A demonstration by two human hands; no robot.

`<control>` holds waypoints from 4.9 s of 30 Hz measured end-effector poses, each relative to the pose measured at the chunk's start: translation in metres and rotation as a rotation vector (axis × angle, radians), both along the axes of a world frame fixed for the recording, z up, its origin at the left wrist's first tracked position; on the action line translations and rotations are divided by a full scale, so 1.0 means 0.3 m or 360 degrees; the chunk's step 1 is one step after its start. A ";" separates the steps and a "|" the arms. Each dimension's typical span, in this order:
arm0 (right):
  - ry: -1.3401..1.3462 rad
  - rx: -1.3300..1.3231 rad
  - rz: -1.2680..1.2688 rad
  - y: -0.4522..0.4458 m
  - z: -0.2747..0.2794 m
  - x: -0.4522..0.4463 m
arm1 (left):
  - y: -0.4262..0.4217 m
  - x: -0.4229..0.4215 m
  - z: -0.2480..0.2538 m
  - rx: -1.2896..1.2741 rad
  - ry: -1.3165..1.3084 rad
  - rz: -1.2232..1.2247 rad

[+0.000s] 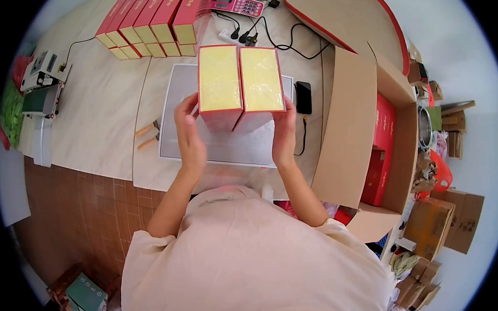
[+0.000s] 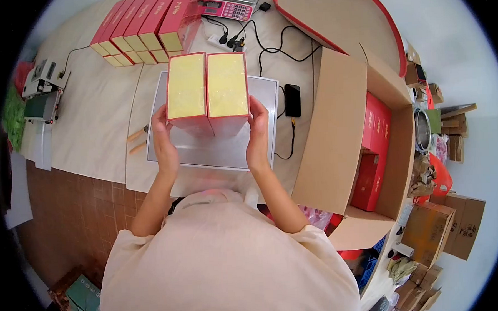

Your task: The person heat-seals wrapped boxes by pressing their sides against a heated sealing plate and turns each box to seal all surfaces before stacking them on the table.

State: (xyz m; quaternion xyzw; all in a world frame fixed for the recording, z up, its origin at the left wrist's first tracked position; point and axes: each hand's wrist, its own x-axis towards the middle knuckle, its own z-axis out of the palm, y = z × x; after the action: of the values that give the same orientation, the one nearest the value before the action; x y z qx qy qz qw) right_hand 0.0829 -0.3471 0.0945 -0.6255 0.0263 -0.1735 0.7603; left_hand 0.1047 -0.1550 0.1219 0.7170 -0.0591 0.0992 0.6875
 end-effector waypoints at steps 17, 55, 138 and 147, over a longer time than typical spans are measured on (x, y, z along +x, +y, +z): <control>0.0189 -0.0066 -0.0167 -0.059 -0.001 -0.023 | 0.067 -0.033 -0.067 0.0005 0.0141 0.0088; 0.0410 0.0175 -0.0123 -0.069 -0.162 0.180 | 0.070 0.270 -0.195 -0.0318 0.0393 -0.0203; 0.0118 0.1467 0.0740 0.210 0.122 -0.207 | 0.742 0.011 -0.121 -0.1581 0.0842 -0.0347; -0.0283 0.1530 0.0318 -0.081 0.048 -0.315 | 0.446 0.179 -0.056 -0.0571 0.0635 -0.0379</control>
State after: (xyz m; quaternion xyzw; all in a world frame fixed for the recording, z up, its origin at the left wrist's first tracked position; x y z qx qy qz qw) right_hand -0.0116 -0.3713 0.1089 -0.1864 -0.0217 -0.1207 0.9748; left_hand 0.1584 -0.0211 0.1051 0.5772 0.0120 -0.1162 0.8082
